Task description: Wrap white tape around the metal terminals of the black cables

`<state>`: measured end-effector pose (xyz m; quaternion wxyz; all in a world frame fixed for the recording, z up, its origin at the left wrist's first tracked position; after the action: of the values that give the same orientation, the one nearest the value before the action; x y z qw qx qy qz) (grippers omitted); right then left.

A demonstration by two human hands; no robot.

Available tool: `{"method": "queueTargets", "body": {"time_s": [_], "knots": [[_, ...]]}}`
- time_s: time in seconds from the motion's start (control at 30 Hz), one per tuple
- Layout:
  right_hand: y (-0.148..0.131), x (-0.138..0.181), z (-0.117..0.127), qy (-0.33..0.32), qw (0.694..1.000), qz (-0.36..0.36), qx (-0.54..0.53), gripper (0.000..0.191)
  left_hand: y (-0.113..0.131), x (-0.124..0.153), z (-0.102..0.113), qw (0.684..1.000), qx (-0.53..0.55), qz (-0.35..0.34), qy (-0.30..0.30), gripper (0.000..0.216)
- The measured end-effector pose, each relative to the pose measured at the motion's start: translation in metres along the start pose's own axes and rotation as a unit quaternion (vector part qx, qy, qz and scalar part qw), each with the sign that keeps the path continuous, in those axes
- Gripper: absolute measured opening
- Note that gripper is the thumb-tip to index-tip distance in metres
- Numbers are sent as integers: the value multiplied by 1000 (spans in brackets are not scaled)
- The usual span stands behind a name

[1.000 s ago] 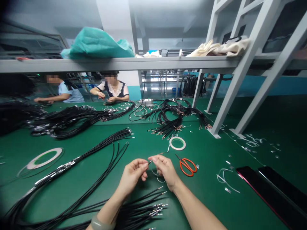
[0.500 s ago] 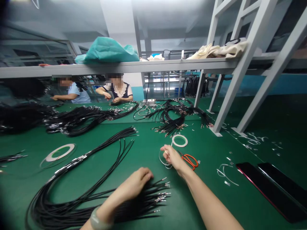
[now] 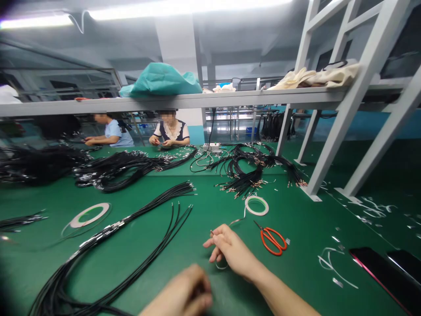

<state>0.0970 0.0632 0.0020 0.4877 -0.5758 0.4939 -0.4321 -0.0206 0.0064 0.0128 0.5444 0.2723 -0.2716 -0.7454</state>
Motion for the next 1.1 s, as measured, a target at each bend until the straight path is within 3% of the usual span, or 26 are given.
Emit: {"method": "queueTargets", "body": {"time_s": [0.1, 0.17, 0.3, 0.47, 0.6, 0.87, 1.1], "knots": [[4, -1, -2, 23, 999, 5, -24, 32, 9, -46, 40, 987, 68, -19, 142, 11], [7, 0, -1, 43, 998, -1, -40, 33, 14, -65, 48, 974, 118, -48, 186, 11], [10, 4, 1, 68, 996, -6, -48, 35, 16, -71, 35, 963, 193, -70, 174, 15], [1, 11, 3, 78, 996, 31, -17, 32, 14, -64, 31, 951, 219, -82, 202, 16], [-10, 17, 0, 85, 994, 63, 17, 31, 14, -60, 35, 942, 204, -115, 242, 18], [-13, 23, -10, 75, 996, 46, -16, 30, 18, -48, 35, 929, 106, -196, 297, 24], [-6, 24, -14, 68, 996, 43, -27, 30, 18, -43, 38, 921, 101, -203, 317, 23]]}}
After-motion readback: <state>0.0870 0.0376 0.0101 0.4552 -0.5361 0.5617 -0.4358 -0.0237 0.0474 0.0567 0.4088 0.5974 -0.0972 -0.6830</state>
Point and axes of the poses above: each hand's wrist, its own x-axis away from the middle knuckle, its own z-axis out of the back of the hand, y = z × x, the point moved 8 cm from there along -x, towards the middle knuckle, and after that the axes turned 12 degrees about y, right-handed, at the moved point
